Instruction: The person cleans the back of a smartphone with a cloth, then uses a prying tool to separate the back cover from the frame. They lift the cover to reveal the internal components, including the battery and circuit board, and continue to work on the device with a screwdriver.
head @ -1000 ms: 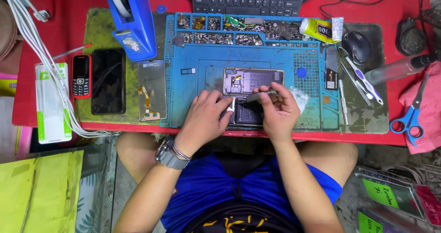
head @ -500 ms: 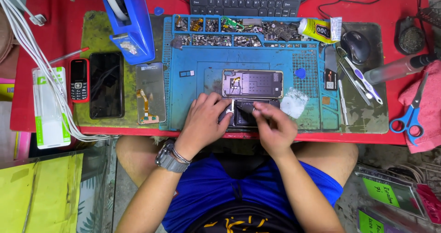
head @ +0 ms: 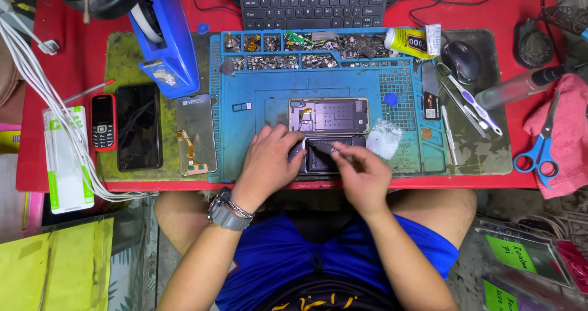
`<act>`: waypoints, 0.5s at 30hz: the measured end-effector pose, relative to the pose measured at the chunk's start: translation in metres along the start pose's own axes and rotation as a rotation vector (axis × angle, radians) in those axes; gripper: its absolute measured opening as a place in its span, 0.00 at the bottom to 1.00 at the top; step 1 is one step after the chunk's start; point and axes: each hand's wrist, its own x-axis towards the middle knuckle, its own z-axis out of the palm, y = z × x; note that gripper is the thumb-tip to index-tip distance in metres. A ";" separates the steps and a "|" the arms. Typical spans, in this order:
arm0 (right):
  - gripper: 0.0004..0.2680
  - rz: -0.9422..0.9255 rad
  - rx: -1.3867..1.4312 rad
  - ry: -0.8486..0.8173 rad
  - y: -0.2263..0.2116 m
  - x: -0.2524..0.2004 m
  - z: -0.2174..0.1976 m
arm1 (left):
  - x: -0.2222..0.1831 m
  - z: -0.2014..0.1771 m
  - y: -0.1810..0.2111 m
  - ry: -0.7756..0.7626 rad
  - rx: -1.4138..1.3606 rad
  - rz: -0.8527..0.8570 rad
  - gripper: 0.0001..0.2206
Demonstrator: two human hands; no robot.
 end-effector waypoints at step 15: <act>0.10 -0.218 -0.465 -0.525 -0.002 0.034 -0.030 | 0.024 -0.027 0.006 -0.288 0.033 -0.046 0.15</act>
